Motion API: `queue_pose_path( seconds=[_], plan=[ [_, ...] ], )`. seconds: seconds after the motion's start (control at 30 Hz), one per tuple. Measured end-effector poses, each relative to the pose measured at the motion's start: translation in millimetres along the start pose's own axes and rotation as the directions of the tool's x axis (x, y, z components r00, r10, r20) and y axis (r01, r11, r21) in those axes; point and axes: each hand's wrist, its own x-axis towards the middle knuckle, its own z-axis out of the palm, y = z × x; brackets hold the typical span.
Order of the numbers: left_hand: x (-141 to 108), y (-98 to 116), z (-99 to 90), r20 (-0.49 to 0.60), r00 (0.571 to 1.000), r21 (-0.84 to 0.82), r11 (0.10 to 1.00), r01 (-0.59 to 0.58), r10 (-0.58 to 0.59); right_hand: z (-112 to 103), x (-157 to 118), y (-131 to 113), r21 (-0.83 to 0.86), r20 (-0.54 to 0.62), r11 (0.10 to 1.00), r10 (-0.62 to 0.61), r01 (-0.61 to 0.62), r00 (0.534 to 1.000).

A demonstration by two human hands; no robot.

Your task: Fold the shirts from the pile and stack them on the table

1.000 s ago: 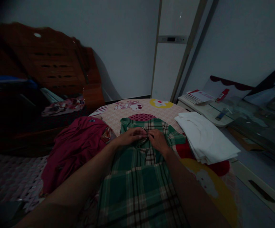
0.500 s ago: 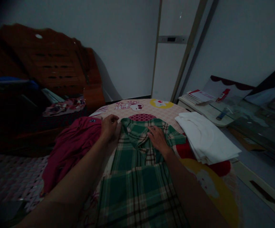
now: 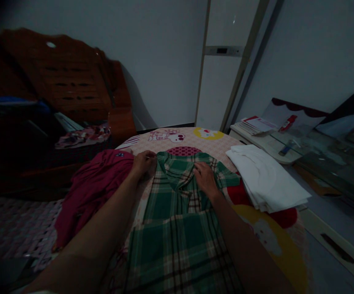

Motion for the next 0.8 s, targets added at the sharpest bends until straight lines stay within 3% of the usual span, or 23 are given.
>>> queue_pose_path(
  seconds=[0.1, 0.23, 0.5, 0.6, 0.73, 0.8],
  plan=[
    [-1, 2, 1.4, 0.007, 1.0, 0.036, 0.999, -0.003, 0.002, -2, 1, -2, 0.006, -0.045, 0.999, 0.041, -0.041, 0.998],
    [1, 8, 4.9, -0.015, 0.999, 0.12, 0.992, -0.029, 0.031, -4, 0, -4, -0.006, -0.01, 0.999, 0.054, -0.054, 0.999],
    [22, 19, 8.4, 0.022, 1.0, 0.293, 0.956, -0.015, 0.009, -4, -1, -3, -0.011, -0.008, 0.999, 0.053, -0.053, 0.999],
    [34, 28, 3.6, 0.065, 0.993, 0.322, 0.939, -0.119, 0.103, -4, 0, -4, -0.021, 0.004, 0.998, 0.059, -0.059, 0.998],
    [50, 41, -1.8, 0.169, 0.941, 0.361, 0.87, -0.336, 0.294, -4, 0, -5, -0.021, 0.013, 0.998, 0.063, -0.063, 0.998],
    [54, 42, -1.7, 0.18, 0.93, 0.365, 0.856, -0.366, 0.321, -5, 1, -6, -0.021, 0.015, 0.997, 0.068, -0.068, 0.998]
  ],
)
